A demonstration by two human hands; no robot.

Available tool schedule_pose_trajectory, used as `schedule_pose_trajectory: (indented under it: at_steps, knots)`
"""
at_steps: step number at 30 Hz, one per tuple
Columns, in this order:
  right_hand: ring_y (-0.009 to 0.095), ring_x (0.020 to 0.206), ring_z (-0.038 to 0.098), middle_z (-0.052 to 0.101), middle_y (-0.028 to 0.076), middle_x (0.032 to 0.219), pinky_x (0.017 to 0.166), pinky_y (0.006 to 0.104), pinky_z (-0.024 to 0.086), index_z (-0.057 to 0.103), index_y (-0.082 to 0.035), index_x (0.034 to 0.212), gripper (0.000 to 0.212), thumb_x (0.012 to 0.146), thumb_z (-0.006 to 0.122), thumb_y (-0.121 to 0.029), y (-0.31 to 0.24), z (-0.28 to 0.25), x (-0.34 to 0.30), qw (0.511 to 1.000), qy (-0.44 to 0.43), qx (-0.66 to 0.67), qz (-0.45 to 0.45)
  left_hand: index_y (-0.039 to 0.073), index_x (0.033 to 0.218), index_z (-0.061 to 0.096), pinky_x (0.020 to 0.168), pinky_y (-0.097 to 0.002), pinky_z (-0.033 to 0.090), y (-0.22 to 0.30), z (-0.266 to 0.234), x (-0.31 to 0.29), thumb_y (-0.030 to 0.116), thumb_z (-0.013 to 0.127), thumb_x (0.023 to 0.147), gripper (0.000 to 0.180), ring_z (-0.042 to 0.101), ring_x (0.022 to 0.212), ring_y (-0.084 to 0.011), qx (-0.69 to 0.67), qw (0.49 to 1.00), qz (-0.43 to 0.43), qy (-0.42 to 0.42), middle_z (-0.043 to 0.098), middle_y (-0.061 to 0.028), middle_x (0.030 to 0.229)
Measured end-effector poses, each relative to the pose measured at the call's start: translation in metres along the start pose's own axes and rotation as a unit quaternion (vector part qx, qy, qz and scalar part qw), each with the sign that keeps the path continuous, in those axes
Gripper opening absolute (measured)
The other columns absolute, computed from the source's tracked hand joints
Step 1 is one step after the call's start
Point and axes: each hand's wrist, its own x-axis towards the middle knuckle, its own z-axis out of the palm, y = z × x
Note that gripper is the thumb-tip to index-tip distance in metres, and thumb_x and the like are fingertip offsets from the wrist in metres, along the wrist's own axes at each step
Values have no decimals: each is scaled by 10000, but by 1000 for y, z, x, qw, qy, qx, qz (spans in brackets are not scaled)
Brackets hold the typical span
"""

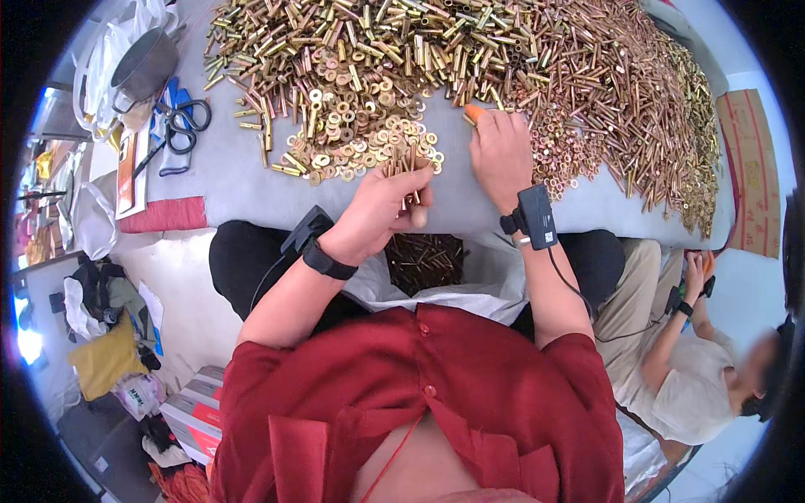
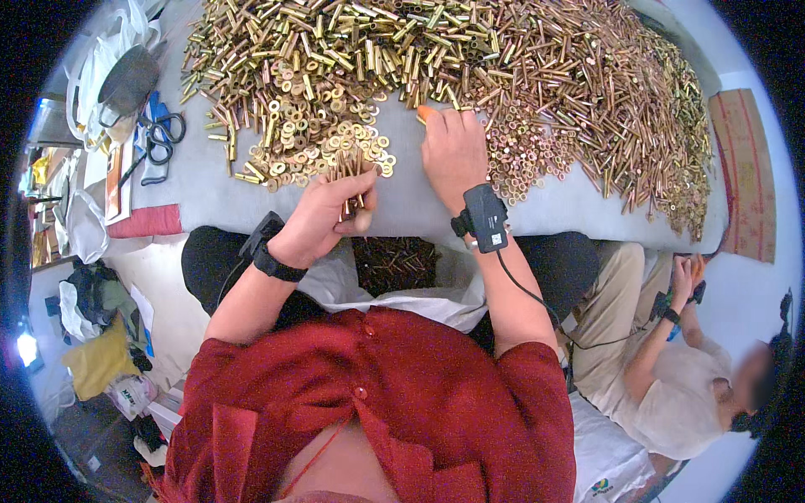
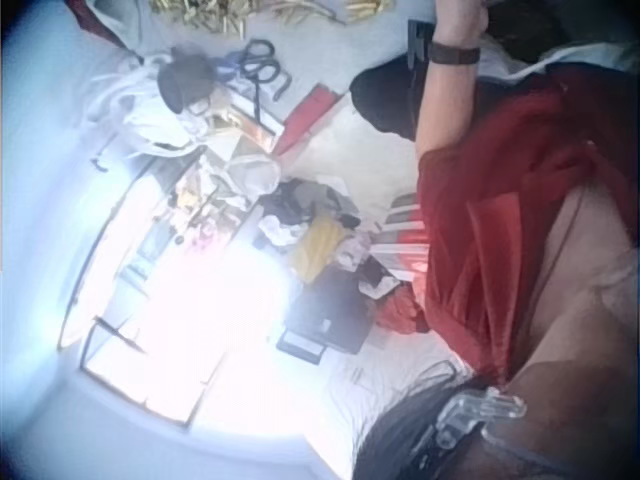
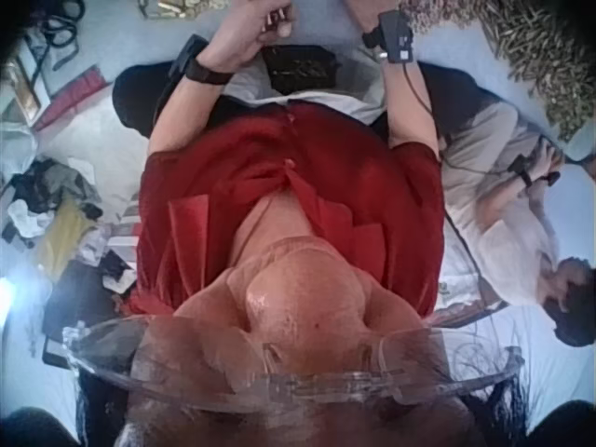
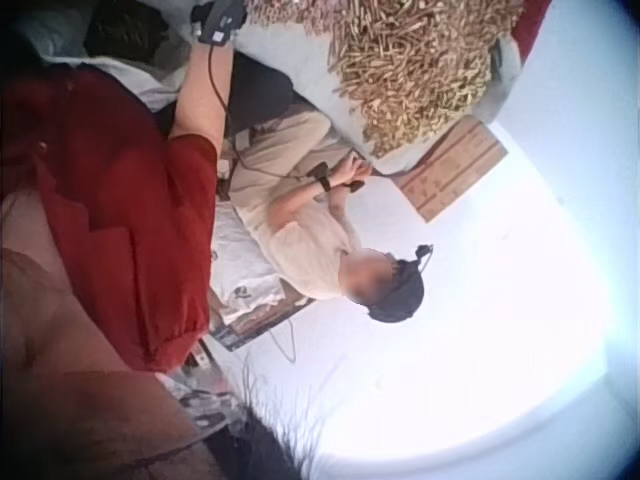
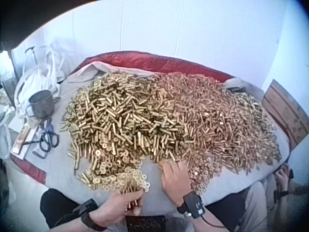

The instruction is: Sorting and assembling metal bolts, washers, and nuts from large piles.

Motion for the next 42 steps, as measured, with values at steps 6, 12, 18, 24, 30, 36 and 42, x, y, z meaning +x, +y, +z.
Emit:
schedule_pose_trajectory:
  at_steps: [6, 12, 18, 24, 30, 36, 42]
  knots:
    - [291, 876, 500, 537, 107, 913, 749, 370, 428, 654, -85, 996, 268, 752, 586, 0, -23, -19, -5, 988, 12, 147, 52, 75, 1138, 550, 656, -294, 529, 3, 1, 2, 208, 527, 959, 223, 659, 904, -223, -92, 996, 1, -15, 630, -84, 1033]
    - [217, 933, 538, 519, 93, 1023, 727, 301, 478, 639, -35, 988, 174, 840, 577, 32, -42, -41, -11, 951, -20, 287, 112, 99, 1155, 559, 690, -305, 566, 12, 7, -7, 238, 559, 948, 249, 656, 886, -174, -75, 996, -36, -30, 618, -76, 1100]
    - [295, 878, 529, 530, 132, 1007, 768, 358, 457, 592, 2, 885, 180, 732, 567, 95, -46, -37, -18, 967, -11, 248, 61, 82, 1097, 583, 449, -184, 476, 6, 8, -6, 246, 602, 919, 242, 656, 662, -106, 78, 997, 12, -6, 668, -38, 858]
    - [249, 894, 547, 535, 118, 1034, 742, 315, 479, 613, 18, 943, 234, 752, 548, 137, -40, -41, -24, 980, -8, 201, 6, 57, 1035, 601, 416, -194, 470, 3, 12, -3, 185, 645, 881, 205, 643, 579, -101, 133, 991, 19, 16, 670, -51, 813]
    - [301, 944, 544, 560, 135, 1006, 784, 362, 468, 628, -5, 873, 168, 739, 563, 72, -44, -39, -31, 965, -11, 252, 71, 39, 1033, 591, 408, -197, 465, 5, 11, -4, 173, 652, 874, 217, 643, 574, -111, 162, 987, -8, 7, 669, -73, 799]
    - [292, 927, 559, 581, 126, 1014, 744, 347, 485, 644, -24, 943, 227, 745, 575, 65, -44, -48, -29, 973, -22, 229, -19, 20, 1013, 615, 392, -195, 462, 6, 11, -2, 162, 681, 854, 223, 646, 566, -114, 161, 987, -22, 16, 672, -73, 800]
    - [249, 754, 584, 594, 112, 914, 653, 323, 484, 631, -26, 969, 161, 808, 631, -25, -61, -53, -29, 859, -55, 471, 192, 37, 1064, 591, 418, -198, 473, 7, 3, -2, 195, 609, 914, 219, 669, 691, -125, 108, 994, -1, 15, 676, -80, 902]
